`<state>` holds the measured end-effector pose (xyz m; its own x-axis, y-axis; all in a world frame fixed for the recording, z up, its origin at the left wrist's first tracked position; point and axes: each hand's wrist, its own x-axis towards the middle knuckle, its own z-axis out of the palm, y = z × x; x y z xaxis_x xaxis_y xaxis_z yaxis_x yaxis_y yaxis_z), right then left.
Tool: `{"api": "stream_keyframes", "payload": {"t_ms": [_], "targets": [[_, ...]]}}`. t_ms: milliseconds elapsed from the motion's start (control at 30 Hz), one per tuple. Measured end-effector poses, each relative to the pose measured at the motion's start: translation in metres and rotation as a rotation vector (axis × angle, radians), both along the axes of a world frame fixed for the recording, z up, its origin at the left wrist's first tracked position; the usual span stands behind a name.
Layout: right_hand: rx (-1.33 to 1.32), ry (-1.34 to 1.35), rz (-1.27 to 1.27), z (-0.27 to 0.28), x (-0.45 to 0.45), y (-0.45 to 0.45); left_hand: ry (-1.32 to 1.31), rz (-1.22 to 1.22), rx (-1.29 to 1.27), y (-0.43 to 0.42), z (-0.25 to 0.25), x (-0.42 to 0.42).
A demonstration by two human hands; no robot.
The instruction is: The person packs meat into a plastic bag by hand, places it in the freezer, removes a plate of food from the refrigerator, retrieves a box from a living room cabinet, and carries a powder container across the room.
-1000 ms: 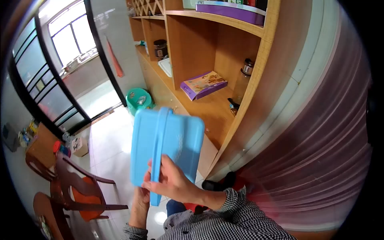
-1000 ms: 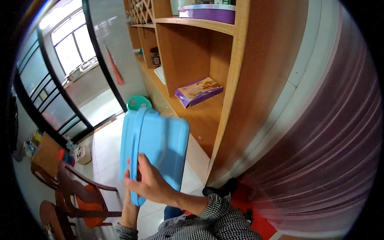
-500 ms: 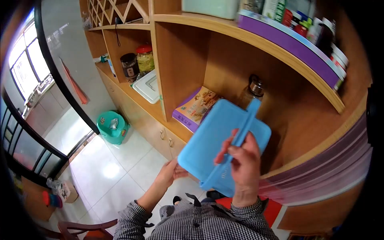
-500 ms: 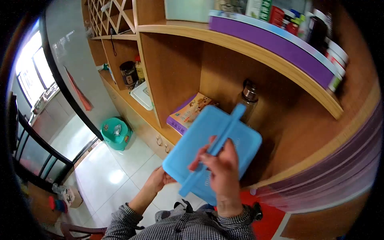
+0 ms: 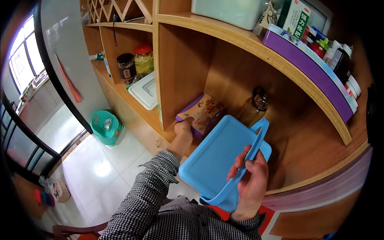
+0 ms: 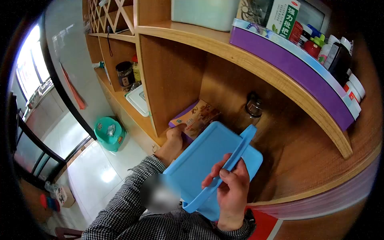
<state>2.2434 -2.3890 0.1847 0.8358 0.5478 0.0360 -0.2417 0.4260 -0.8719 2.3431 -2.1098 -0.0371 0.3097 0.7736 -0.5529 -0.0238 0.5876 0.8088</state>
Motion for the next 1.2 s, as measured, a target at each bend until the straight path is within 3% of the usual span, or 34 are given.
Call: {"api": "stream_keyframes", "payload": {"t_ms": [67, 133, 233, 367, 433, 467, 700, 900, 1000, 1033, 1067, 1100, 1133, 1167, 1200], "targets": [[-0.011, 0.016, -0.013, 0.003, 0.001, -0.001, 0.014, 0.035, 0.086, -0.011, 0.029, -0.006], [-0.005, 0.018, -0.019, 0.004, 0.004, 0.001, -0.193, 0.111, 0.307, -0.034, 0.069, -0.017], [0.002, 0.002, -0.042, 0.003, 0.009, 0.003, -0.304, 0.004, 0.695, -0.050, 0.126, -0.041], [0.024, -0.002, -0.033, 0.004, 0.006, 0.006, -0.244, 0.116, 1.234, -0.065, 0.208, -0.109], [0.045, 0.034, 0.003, 0.007, 0.003, 0.018, -0.184, 0.217, 1.411, -0.056, 0.224, -0.147], [0.046, 0.029, 0.010, 0.011, 0.001, 0.026, -0.237, 0.217, 1.359, -0.052, 0.227, -0.165], [0.035, 0.043, 0.037, 0.003, 0.057, 0.103, -0.545, 0.333, 1.013, -0.038, 0.195, -0.259], [0.010, 0.033, 0.086, -0.030, 0.138, 0.192, -0.404, 0.318, 1.000, -0.038, 0.161, -0.310], [-0.007, -0.014, 0.053, -0.035, 0.156, 0.208, -0.234, 0.254, 1.114, -0.033, 0.136, -0.339], [-0.061, -0.154, -0.004, -0.031, 0.144, 0.199, -0.182, 0.256, 1.168, -0.033, 0.130, -0.346], [-0.222, -0.369, -0.277, -0.034, 0.130, 0.193, -0.134, 0.255, 1.224, -0.032, 0.125, -0.351], [-0.239, -0.736, -0.502, -0.036, 0.101, 0.186, -0.124, 0.218, 1.314, -0.027, 0.121, -0.353], [-0.185, -0.936, -0.549, -0.042, 0.076, 0.183, -0.114, 0.168, 1.400, -0.020, 0.118, -0.355], [-0.130, -1.096, -0.380, -0.040, 0.043, 0.179, -0.105, 0.110, 1.482, -0.014, 0.118, -0.358], [0.015, -1.066, -0.079, -0.042, 0.005, 0.185, -0.186, 0.094, 1.506, -0.008, 0.121, -0.359]]}}
